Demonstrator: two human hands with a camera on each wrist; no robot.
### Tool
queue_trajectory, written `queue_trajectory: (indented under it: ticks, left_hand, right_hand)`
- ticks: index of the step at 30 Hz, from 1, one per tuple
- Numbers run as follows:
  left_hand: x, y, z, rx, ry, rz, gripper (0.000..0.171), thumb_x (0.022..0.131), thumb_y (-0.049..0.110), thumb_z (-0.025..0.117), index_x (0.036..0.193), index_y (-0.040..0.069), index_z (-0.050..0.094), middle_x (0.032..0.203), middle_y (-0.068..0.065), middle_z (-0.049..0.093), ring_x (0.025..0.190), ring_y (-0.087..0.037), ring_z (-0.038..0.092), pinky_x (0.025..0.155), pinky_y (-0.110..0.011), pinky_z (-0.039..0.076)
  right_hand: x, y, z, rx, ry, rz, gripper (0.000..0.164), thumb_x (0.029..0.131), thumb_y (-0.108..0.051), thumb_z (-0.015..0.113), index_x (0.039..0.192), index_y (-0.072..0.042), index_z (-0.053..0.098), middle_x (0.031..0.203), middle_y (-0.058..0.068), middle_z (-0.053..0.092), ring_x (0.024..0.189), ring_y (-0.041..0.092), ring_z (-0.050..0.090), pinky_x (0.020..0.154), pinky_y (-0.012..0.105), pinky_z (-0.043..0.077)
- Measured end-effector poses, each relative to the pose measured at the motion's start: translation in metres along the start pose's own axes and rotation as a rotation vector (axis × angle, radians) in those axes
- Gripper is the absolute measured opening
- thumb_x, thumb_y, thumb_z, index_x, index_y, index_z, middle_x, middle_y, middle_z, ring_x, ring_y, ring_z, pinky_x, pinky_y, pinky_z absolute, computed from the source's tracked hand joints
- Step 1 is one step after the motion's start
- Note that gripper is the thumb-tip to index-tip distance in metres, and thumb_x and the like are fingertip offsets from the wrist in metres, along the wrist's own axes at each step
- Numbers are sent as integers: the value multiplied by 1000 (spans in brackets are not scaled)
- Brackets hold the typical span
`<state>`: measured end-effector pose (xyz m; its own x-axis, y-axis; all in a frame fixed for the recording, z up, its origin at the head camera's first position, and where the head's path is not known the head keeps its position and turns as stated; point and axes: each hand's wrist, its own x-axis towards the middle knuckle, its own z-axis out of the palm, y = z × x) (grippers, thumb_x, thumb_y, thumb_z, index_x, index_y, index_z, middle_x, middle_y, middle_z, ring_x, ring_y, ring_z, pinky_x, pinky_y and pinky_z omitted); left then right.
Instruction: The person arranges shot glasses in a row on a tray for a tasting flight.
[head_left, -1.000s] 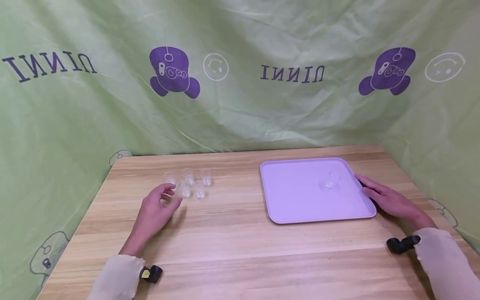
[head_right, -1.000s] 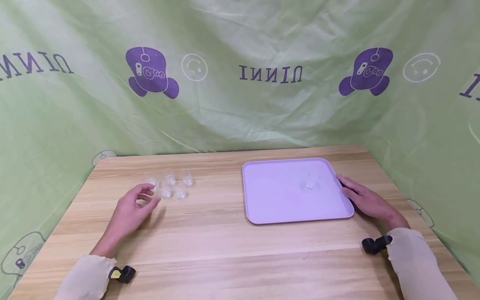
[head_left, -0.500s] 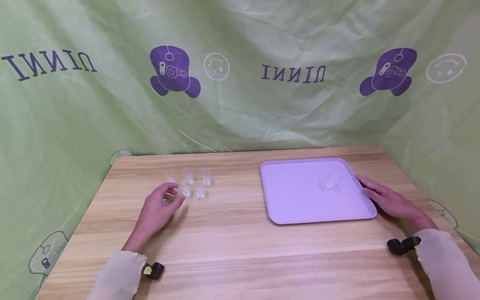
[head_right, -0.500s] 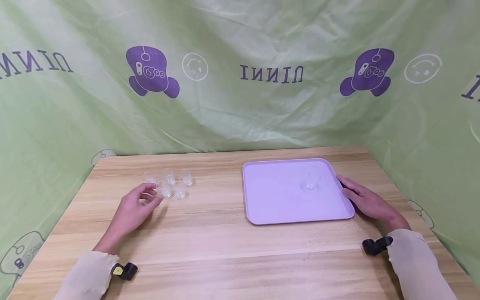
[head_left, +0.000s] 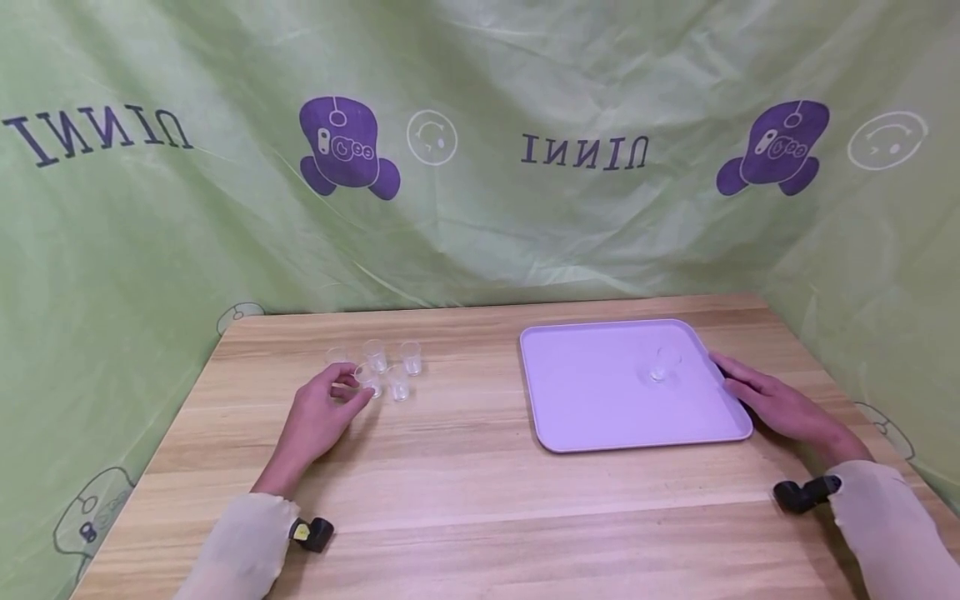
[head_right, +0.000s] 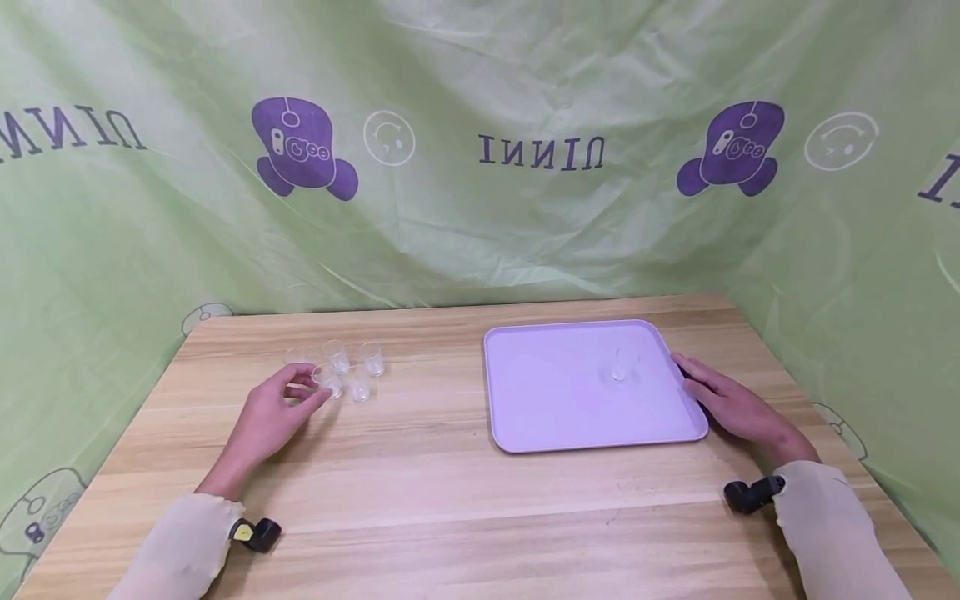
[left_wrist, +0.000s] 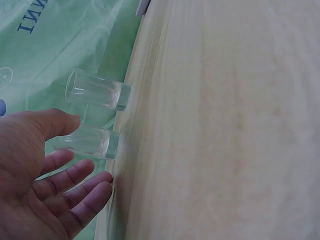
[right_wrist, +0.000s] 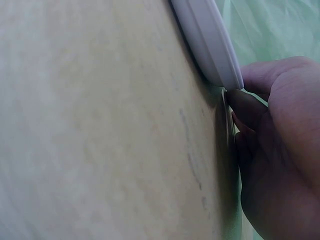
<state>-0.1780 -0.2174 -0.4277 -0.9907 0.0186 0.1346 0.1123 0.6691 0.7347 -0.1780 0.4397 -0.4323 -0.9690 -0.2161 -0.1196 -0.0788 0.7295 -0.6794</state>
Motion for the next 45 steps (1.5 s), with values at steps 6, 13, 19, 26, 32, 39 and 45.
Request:
queue_trajectory:
  ticks: [6,13,19,26,32,39,45]
  left_hand:
    - [4,-1,1,-7,3,-6,45,96,31,76,128,3,61,115,-14,67,102,-30,69,86,-46,54]
    - [8,-2,3,-14,5,-4,41,96,30,76,125,4,62,113,-14,68,101,-30,69,84,-44,55]
    - [8,-2,4,-13,6,-8,39,97,28,75,124,4,63,113,-14,68,100,-29,69,84,-43,55]
    - [7,-2,4,-11,-1,-15,39,97,29,75,124,4,63,113,-14,68,100,-29,69,83,-42,56]
    - [7,0,4,-9,1,-8,37,97,26,75,124,3,63,112,-13,68,99,-29,70,83,-43,56]
    - [6,0,3,-6,6,-3,36,96,25,75,123,3,64,111,-13,68,99,-29,70,83,-43,56]
    - [3,2,1,-11,-1,-6,38,97,29,75,122,3,64,112,-13,68,100,-29,69,84,-43,56]
  right_hand:
    - [1,-2,-1,-7,1,19,61,113,-37,39,165,-13,17,165,30,13,148,57,10,115,70,10]
    - [0,-3,-1,1,-6,29,61,113,-36,38,165,-14,15,165,31,11,147,57,8,113,73,9]
    - [1,-2,0,2,-7,26,61,113,-36,38,165,-12,15,165,31,11,148,56,8,115,71,8]
    - [-1,-1,2,15,-3,12,61,113,-36,39,165,-12,17,165,31,12,148,56,9,119,63,6]
    - [-2,-1,2,2,6,8,61,113,-37,39,165,-14,18,165,30,14,148,55,10,122,53,8]
    - [0,-1,1,4,-5,17,61,113,-35,39,165,-12,16,164,32,12,147,57,9,116,69,8]
    - [1,-3,2,-12,-6,21,61,113,-36,38,165,-11,16,164,32,11,148,56,9,117,68,7]
